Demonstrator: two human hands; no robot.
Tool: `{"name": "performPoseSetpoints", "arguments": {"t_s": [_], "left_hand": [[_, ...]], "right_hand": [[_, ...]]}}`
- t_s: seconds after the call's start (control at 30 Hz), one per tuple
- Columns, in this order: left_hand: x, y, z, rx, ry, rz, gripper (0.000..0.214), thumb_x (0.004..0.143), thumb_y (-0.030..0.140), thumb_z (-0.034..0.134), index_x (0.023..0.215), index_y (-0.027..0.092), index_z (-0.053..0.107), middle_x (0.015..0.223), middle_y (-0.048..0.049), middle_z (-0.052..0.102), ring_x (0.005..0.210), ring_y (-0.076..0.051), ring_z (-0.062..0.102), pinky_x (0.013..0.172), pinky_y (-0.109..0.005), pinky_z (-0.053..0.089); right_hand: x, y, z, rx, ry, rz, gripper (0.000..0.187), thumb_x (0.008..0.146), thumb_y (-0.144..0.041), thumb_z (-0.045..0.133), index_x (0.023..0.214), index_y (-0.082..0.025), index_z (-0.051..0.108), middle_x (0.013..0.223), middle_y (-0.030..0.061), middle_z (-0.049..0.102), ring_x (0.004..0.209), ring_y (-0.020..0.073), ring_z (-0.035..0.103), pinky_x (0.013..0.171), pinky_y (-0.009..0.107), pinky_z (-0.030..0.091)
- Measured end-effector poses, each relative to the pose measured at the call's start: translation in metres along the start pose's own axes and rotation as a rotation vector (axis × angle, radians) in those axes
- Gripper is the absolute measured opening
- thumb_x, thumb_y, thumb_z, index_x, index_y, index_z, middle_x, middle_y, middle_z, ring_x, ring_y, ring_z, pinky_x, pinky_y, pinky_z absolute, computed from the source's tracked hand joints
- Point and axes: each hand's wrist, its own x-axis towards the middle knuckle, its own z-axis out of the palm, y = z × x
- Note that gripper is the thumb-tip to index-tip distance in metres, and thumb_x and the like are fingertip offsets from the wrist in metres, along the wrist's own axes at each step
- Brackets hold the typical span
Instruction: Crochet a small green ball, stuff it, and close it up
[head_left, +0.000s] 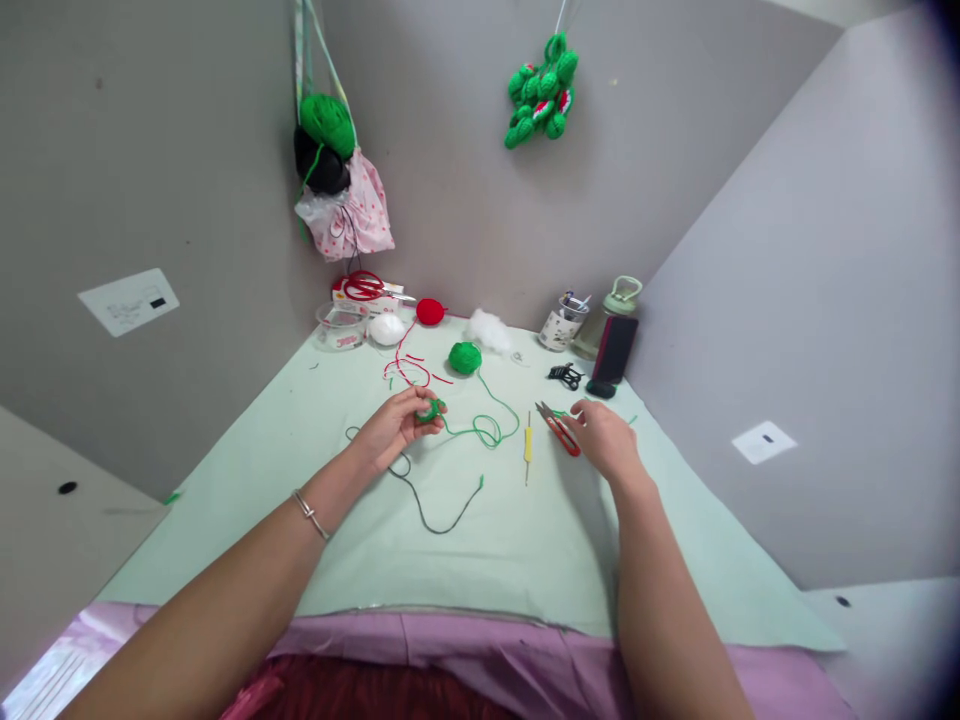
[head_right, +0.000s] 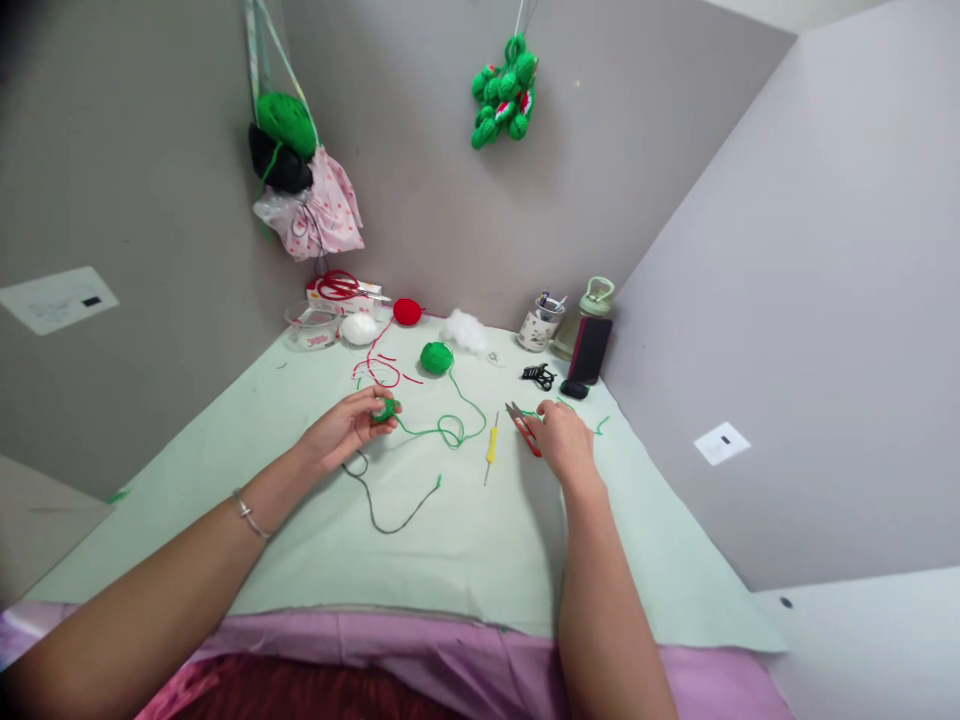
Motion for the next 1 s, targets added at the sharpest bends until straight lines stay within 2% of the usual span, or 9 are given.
{"name": "performPoseSetpoints", "arguments": {"t_s": [0.13, 0.27, 0.33, 0.43, 0.57, 0.73, 0.87, 0.93, 1.0], "left_hand": [[-0.001, -0.003, 0.001, 0.014, -0.03, 0.0, 0.011, 0.077, 0.008, 0.067, 0.086, 0.014, 0.064, 0.081, -0.0069, 0.073, 0.065, -0.014, 0.071, 0.061, -0.023, 0.061], [-0.003, -0.006, 0.005, 0.03, -0.071, 0.007, 0.011, 0.077, 0.011, 0.07, 0.086, 0.014, 0.065, 0.083, -0.0078, 0.074, 0.067, -0.015, 0.072, 0.063, -0.024, 0.061], [-0.004, -0.008, 0.007, 0.041, -0.083, 0.02, 0.012, 0.077, 0.013, 0.072, 0.086, 0.014, 0.065, 0.084, -0.0079, 0.075, 0.068, -0.015, 0.073, 0.065, -0.025, 0.061], [-0.007, -0.009, 0.012, 0.061, -0.09, 0.05, 0.015, 0.075, 0.015, 0.077, 0.084, 0.014, 0.064, 0.083, -0.007, 0.075, 0.067, -0.015, 0.072, 0.065, -0.026, 0.06], [-0.012, -0.007, 0.018, 0.08, -0.092, 0.097, 0.019, 0.074, 0.017, 0.08, 0.083, 0.015, 0.064, 0.081, -0.0063, 0.075, 0.064, -0.015, 0.071, 0.063, -0.026, 0.058], [-0.017, -0.003, 0.023, 0.084, -0.079, 0.146, 0.019, 0.072, 0.017, 0.08, 0.081, 0.016, 0.063, 0.079, -0.0048, 0.075, 0.061, -0.015, 0.07, 0.059, -0.026, 0.055], [-0.018, -0.003, 0.024, 0.086, -0.062, 0.169, 0.018, 0.072, 0.017, 0.078, 0.08, 0.017, 0.062, 0.078, -0.0038, 0.074, 0.059, -0.014, 0.068, 0.055, -0.026, 0.052], [-0.018, -0.003, 0.024, 0.089, -0.061, 0.172, 0.018, 0.073, 0.017, 0.078, 0.081, 0.017, 0.062, 0.079, -0.0038, 0.074, 0.06, -0.014, 0.068, 0.057, -0.026, 0.052], [-0.018, -0.004, 0.025, 0.092, -0.063, 0.176, 0.019, 0.074, 0.018, 0.078, 0.082, 0.017, 0.061, 0.08, -0.0039, 0.074, 0.062, -0.015, 0.069, 0.059, -0.026, 0.053]], "right_hand": [[0.002, -0.001, 0.007, -0.03, -0.065, -0.033, 0.024, 0.096, -0.038, 0.062, 0.105, -0.02, 0.073, 0.105, 0.011, 0.074, 0.092, 0.0246, 0.068, 0.067, 0.031, 0.038], [0.0, -0.008, 0.007, -0.034, -0.027, -0.091, 0.029, 0.1, -0.036, 0.054, 0.117, -0.019, 0.072, 0.116, 0.0142, 0.071, 0.106, 0.0277, 0.067, 0.07, 0.031, 0.041], [-0.003, -0.015, 0.006, -0.017, -0.023, -0.176, 0.031, 0.102, -0.03, 0.051, 0.124, -0.022, 0.07, 0.124, 0.0127, 0.069, 0.112, 0.0264, 0.066, 0.074, 0.03, 0.044], [-0.01, -0.028, 0.005, 0.014, -0.097, -0.359, 0.037, 0.096, -0.013, 0.055, 0.124, -0.03, 0.072, 0.131, 0.0051, 0.07, 0.111, 0.0204, 0.068, 0.079, 0.027, 0.046], [-0.019, -0.045, 0.003, 0.012, -0.179, -0.493, 0.034, 0.092, -0.006, 0.055, 0.11, -0.026, 0.077, 0.124, 0.0057, 0.074, 0.108, 0.021, 0.069, 0.078, 0.027, 0.044], [-0.026, -0.053, -0.003, -0.011, -0.193, -0.5, 0.025, 0.093, -0.007, 0.053, 0.09, -0.019, 0.075, 0.104, 0.0105, 0.075, 0.09, 0.0224, 0.068, 0.071, 0.031, 0.038], [-0.028, -0.046, -0.009, 0.033, -0.172, -0.465, 0.024, 0.086, -0.002, 0.054, 0.079, -0.019, 0.068, 0.091, 0.009, 0.072, 0.079, 0.0198, 0.063, 0.065, 0.03, 0.034], [-0.029, -0.038, -0.015, 0.087, -0.138, -0.44, 0.021, 0.084, -0.003, 0.055, 0.085, -0.021, 0.068, 0.09, 0.0068, 0.071, 0.075, 0.0186, 0.06, 0.065, 0.03, 0.035], [-0.03, -0.032, -0.023, 0.154, -0.07, -0.413, 0.021, 0.088, -0.011, 0.055, 0.1, -0.023, 0.067, 0.093, 0.0053, 0.071, 0.077, 0.0184, 0.06, 0.069, 0.03, 0.04]]}}
